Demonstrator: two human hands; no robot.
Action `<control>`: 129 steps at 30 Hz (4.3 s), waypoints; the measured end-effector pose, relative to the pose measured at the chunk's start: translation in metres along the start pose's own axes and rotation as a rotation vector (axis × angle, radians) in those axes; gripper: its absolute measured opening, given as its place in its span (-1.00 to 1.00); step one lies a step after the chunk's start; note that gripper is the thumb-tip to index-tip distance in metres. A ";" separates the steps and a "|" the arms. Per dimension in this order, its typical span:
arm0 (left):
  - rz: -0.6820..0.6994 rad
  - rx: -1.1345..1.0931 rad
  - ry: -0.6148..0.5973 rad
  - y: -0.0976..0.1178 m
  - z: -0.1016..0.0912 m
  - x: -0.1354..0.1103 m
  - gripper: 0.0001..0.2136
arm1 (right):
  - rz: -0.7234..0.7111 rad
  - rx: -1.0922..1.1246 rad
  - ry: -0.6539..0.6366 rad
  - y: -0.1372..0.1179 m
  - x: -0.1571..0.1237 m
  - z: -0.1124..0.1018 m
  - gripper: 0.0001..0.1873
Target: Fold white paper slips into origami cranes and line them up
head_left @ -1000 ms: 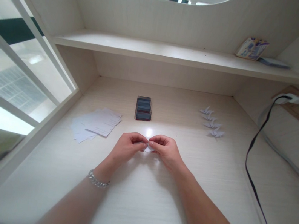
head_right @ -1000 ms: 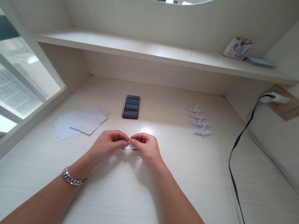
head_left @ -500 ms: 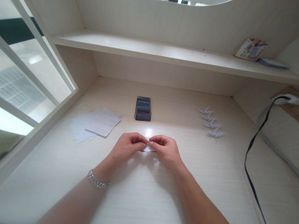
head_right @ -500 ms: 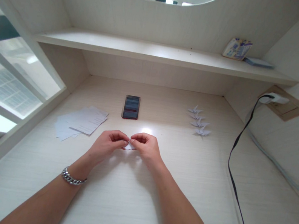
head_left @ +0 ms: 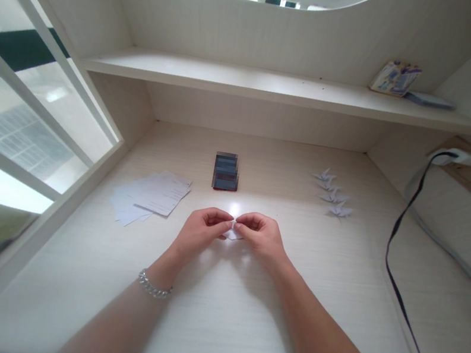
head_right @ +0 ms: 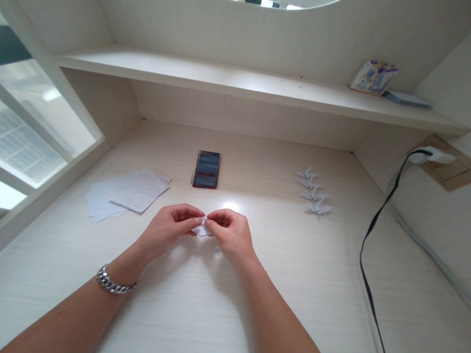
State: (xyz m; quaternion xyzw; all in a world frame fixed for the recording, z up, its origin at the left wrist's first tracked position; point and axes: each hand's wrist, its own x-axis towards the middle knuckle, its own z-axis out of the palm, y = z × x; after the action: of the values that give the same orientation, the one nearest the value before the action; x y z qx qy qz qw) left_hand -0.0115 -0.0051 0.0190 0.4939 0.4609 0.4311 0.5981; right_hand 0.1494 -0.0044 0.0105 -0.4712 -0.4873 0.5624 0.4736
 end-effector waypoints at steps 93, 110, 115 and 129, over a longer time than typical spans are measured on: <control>0.027 0.071 0.005 0.003 -0.013 0.003 -0.79 | -0.163 -0.187 -0.003 0.002 -0.002 0.000 -0.88; 0.266 0.247 0.134 -0.021 -0.008 0.025 -0.82 | -0.292 -0.486 0.056 0.003 0.019 0.005 -0.89; 0.319 0.310 0.134 -0.019 -0.006 0.041 -0.84 | -0.227 -0.534 0.038 -0.002 0.038 0.001 -0.87; 0.279 0.228 0.117 -0.019 0.000 0.041 -0.80 | -0.199 -0.391 0.043 0.015 0.043 -0.008 -0.92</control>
State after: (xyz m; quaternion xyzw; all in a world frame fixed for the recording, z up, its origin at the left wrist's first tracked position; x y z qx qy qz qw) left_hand -0.0017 0.0322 -0.0051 0.5916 0.4677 0.4831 0.4448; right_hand 0.1516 0.0377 -0.0078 -0.5155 -0.6210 0.3974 0.4367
